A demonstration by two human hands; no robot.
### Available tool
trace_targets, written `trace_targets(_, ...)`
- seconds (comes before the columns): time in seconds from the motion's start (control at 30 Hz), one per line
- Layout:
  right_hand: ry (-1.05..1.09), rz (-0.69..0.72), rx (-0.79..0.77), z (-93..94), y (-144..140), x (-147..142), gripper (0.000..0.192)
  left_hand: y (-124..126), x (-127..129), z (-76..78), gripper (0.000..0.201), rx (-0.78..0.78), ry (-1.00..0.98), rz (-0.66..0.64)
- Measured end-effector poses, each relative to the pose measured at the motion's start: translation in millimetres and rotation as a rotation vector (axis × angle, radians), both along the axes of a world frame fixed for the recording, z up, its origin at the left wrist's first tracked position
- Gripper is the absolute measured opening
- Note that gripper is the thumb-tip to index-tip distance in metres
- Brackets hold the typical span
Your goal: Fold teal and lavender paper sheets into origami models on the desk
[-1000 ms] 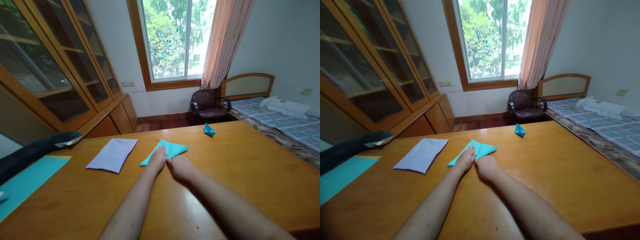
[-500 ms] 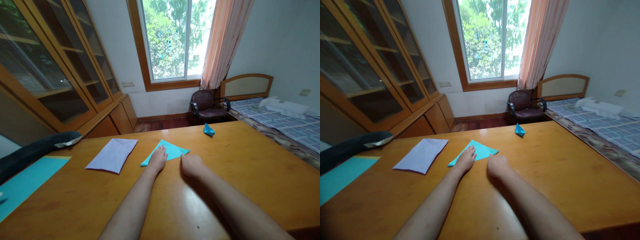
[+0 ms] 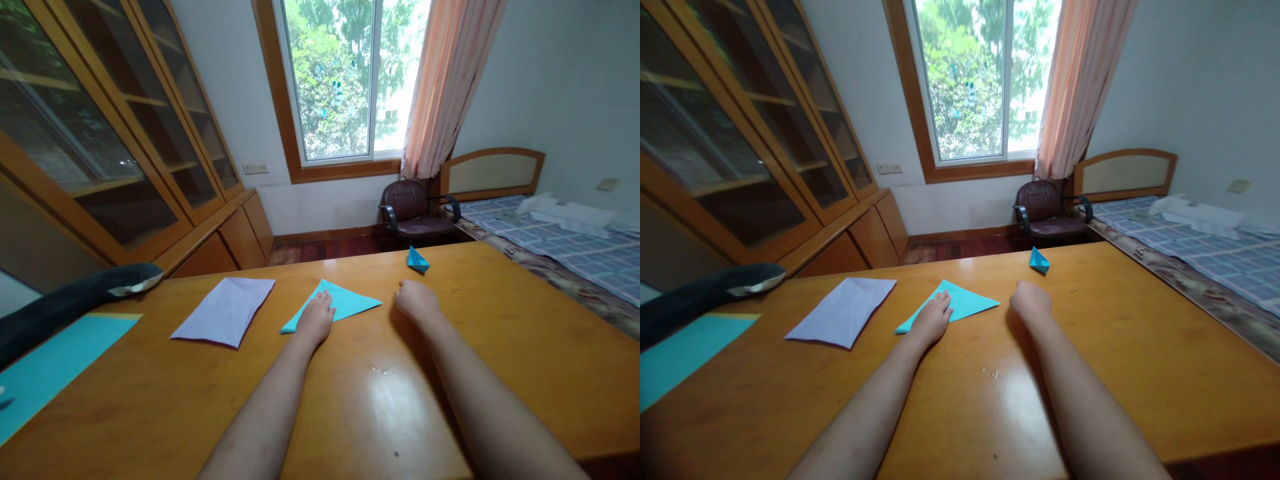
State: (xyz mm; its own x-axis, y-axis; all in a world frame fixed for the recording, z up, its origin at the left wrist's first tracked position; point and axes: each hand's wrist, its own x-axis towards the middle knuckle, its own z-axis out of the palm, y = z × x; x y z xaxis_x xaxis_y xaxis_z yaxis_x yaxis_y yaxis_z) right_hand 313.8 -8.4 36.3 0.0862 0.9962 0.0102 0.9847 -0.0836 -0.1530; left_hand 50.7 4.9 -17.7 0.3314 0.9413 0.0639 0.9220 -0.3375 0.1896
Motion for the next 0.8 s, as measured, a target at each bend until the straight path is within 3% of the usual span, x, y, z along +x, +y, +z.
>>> trace_targets(0.07,0.033,-0.02,0.101,1.0,-0.1,-9.5,0.035,-1.9,0.3,0.7,0.048,0.001,0.0,0.0)
trace_targets(0.17,0.157,0.26,0.225,-2.4,-6.1,-34.5,0.037,-5.1,1.2,2.2,0.053,0.01,-0.003,-0.007)
trace_targets(0.27,0.26,0.547,0.164,-12.0,-14.3,-60.4,0.032,-6.4,3.4,3.3,0.057,0.013,-0.016,-0.039)
trace_targets(0.33,0.289,0.642,0.155,-21.4,-17.7,-72.6,0.034,-6.1,6.3,3.9,0.057,0.002,-0.03,-0.094)
trace_targets(0.43,0.281,0.643,0.156,-36.3,-18.2,-81.5,0.048,-6.7,13.7,4.5,0.053,0.003,-0.051,-0.168)
trace_targets(0.53,0.246,0.617,0.131,-45.8,-15.2,-82.9,0.051,-12.2,26.0,3.3,0.051,0.005,-0.074,-0.146)
trace_targets(0.67,0.245,0.614,0.096,-44.9,-12.9,-81.0,0.049,-24.2,45.0,-3.9,0.055,0.0,-0.165,-0.168)
trace_targets(0.8,0.243,0.526,0.0,-37.9,-14.1,-79.3,0.052,-30.4,51.9,-9.3,0.059,-0.031,-0.204,-0.206)
